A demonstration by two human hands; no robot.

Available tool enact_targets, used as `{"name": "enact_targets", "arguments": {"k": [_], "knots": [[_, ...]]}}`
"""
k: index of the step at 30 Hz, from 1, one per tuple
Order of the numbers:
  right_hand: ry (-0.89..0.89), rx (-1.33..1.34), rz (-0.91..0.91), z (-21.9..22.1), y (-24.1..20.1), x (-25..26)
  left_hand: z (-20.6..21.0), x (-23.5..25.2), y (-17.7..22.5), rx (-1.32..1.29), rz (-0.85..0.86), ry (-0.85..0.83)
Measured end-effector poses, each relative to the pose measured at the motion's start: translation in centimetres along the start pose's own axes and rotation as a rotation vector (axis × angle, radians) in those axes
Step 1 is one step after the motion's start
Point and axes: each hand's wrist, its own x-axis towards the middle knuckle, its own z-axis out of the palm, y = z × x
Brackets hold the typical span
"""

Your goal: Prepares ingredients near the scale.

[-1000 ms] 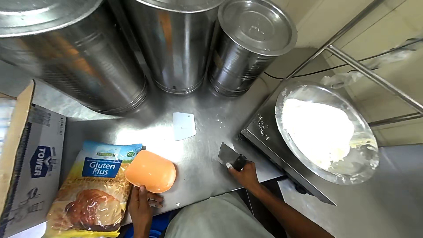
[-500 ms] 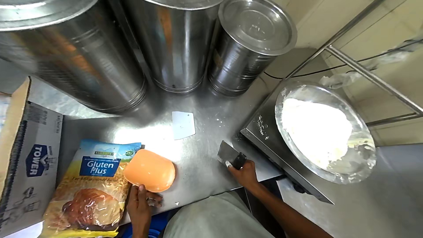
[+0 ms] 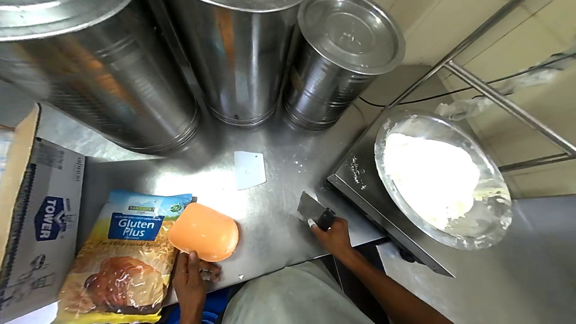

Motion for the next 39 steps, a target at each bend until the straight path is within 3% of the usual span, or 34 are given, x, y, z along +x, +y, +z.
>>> {"name": "enact_targets", "arguments": {"k": [19,39], "knots": [[0.043,-0.029,-0.062,0.64,0.69,0.14,-0.14,0.11,-0.37,-0.013,0.002,-0.011],[0.005,-0.027,-0.013,0.56,0.50,0.20,-0.12,0.21,-0.50,-0.037,0.004,-0.021]]}}
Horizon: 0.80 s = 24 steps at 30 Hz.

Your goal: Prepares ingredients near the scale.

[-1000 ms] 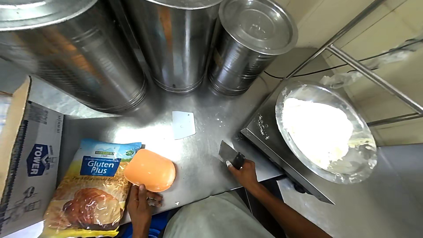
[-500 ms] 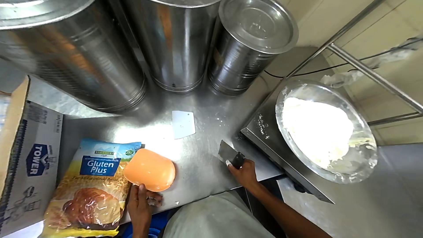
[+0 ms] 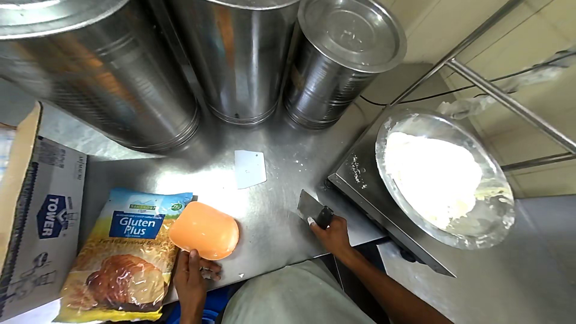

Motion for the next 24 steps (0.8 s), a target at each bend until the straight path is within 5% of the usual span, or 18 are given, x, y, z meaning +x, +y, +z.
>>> {"name": "enact_targets", "arguments": {"k": [24], "knots": [[-0.147,-0.030,-0.102,-1.0,-0.3,-0.9,-0.1,-0.1,0.0,0.049,0.013,0.005]]}}
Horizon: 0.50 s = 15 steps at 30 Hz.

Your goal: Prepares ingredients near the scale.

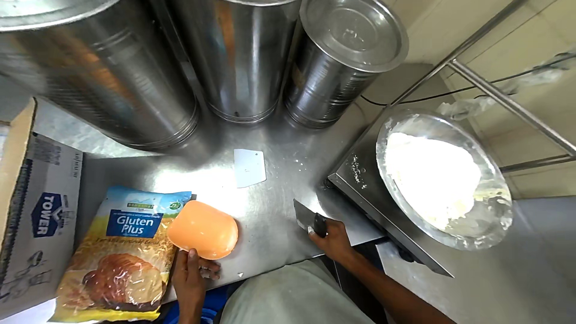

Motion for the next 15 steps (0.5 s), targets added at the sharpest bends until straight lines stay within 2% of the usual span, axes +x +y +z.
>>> {"name": "enact_targets", "arguments": {"k": [4,8,15], "knots": [[0.073,0.052,0.008,0.7,-0.1,0.2,-0.1,0.1,-0.2,0.035,0.020,0.011],[0.040,0.101,0.041,1.1,-1.2,0.5,-0.1,0.0,-0.3,0.029,0.002,0.004],[0.041,0.101,-0.047,2.3,-1.8,1.2,0.1,0.0,0.0,-0.007,0.002,0.006]]}}
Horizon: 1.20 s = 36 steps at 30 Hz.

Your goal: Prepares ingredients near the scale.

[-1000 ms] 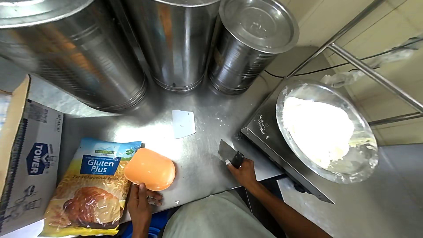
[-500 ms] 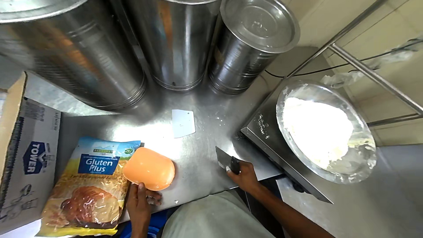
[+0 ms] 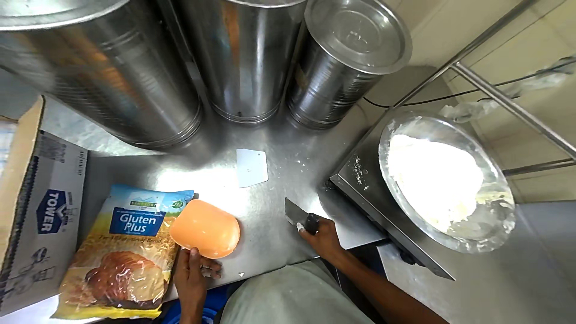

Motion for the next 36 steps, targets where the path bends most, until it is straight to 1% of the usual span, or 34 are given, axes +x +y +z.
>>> {"name": "enact_targets", "arguments": {"k": [2,7,9,11,15,18,21,25,30,34,36], "knots": [[-0.013,-0.011,-0.016,0.3,0.0,0.4,0.0,0.0,0.0,0.010,0.004,0.002],[-0.046,-0.012,0.040,0.4,-1.0,1.3,-0.1,0.1,-0.1,0.043,0.003,0.018],[-0.059,0.003,0.037,0.1,-1.0,0.9,-0.2,0.1,-0.2,0.067,0.009,0.028],[-0.035,0.008,0.008,-0.2,-0.6,0.2,-0.1,0.1,-0.1,0.081,0.009,0.040],[-0.012,-0.023,0.063,-0.6,0.0,-0.7,-0.1,0.1,0.1,0.043,0.007,0.038],[-0.032,-0.027,0.096,-0.7,0.0,-0.5,0.1,-0.1,0.5,0.044,0.011,0.017],[-0.061,-0.028,0.076,-0.4,-0.2,-0.5,0.0,-0.2,0.8,0.020,-0.014,0.003],[-0.156,-0.014,0.064,-1.2,-0.3,-0.8,0.0,-0.2,0.9,-0.037,-0.035,-0.003],[-0.055,-0.035,-0.008,-0.8,0.5,-0.3,0.0,-0.2,1.1,-0.027,-0.032,-0.018],[-0.146,-0.064,0.035,-1.1,-0.2,-0.1,-0.1,-0.2,0.8,-0.027,-0.020,-0.015],[-0.128,-0.064,0.034,-1.3,0.0,-0.5,-0.1,-0.1,0.6,0.009,-0.012,-0.001]]}}
